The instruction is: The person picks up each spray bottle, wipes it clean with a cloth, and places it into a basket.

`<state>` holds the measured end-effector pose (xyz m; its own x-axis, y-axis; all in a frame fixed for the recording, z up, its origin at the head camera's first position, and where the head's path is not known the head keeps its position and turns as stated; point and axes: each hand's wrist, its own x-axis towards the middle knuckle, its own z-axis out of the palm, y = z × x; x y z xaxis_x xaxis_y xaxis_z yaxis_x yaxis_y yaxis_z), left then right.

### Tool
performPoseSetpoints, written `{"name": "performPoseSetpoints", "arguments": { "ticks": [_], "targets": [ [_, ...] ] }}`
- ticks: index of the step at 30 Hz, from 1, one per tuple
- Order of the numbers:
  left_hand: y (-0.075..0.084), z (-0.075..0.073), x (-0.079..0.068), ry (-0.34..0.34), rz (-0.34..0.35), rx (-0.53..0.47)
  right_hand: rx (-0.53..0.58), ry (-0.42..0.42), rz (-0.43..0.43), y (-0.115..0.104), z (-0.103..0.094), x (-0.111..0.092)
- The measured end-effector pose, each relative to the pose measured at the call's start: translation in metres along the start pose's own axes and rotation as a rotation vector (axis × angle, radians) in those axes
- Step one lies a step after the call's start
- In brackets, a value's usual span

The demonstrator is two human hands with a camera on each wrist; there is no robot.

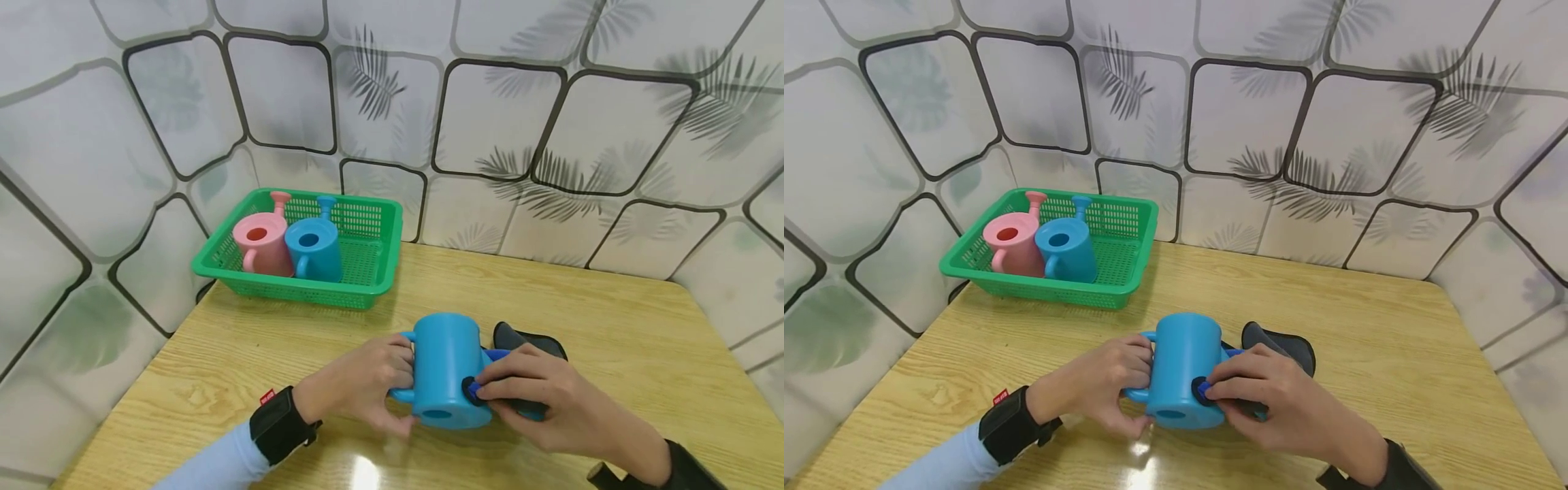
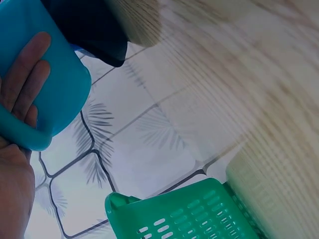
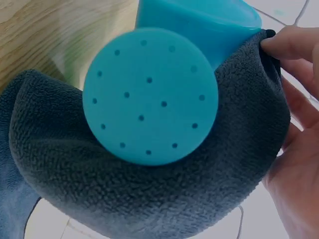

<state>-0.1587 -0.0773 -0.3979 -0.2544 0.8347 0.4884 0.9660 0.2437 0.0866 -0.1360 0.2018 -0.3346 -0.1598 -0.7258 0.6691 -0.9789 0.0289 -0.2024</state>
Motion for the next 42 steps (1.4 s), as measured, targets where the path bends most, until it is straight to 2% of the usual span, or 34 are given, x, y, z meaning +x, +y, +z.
{"name": "performPoseSetpoints", "arguments": {
  "ticks": [10,21,26,33,39,42],
  "targets": [
    [-0.005,0.003,-0.001,0.075,0.034,-0.013,-0.003,-0.035,0.002,0.001,-0.003,-0.008],
    [-0.003,0.003,-0.001,0.057,0.03,0.005,-0.08,-0.042,0.02,0.016,-0.006,-0.018],
    [0.0,0.002,0.001,0.057,0.044,0.0,-0.137,-0.02,0.082,0.025,-0.006,-0.023],
    [0.003,0.003,0.004,0.069,0.072,-0.01,-0.172,-0.039,0.318,0.043,-0.008,-0.026],
    [0.005,0.004,0.004,0.067,0.063,-0.016,-0.223,0.035,0.305,0.053,-0.009,-0.026],
    [0.005,0.004,0.004,0.06,0.048,-0.021,-0.215,0.038,0.297,0.054,-0.008,-0.027]
  ]
}}
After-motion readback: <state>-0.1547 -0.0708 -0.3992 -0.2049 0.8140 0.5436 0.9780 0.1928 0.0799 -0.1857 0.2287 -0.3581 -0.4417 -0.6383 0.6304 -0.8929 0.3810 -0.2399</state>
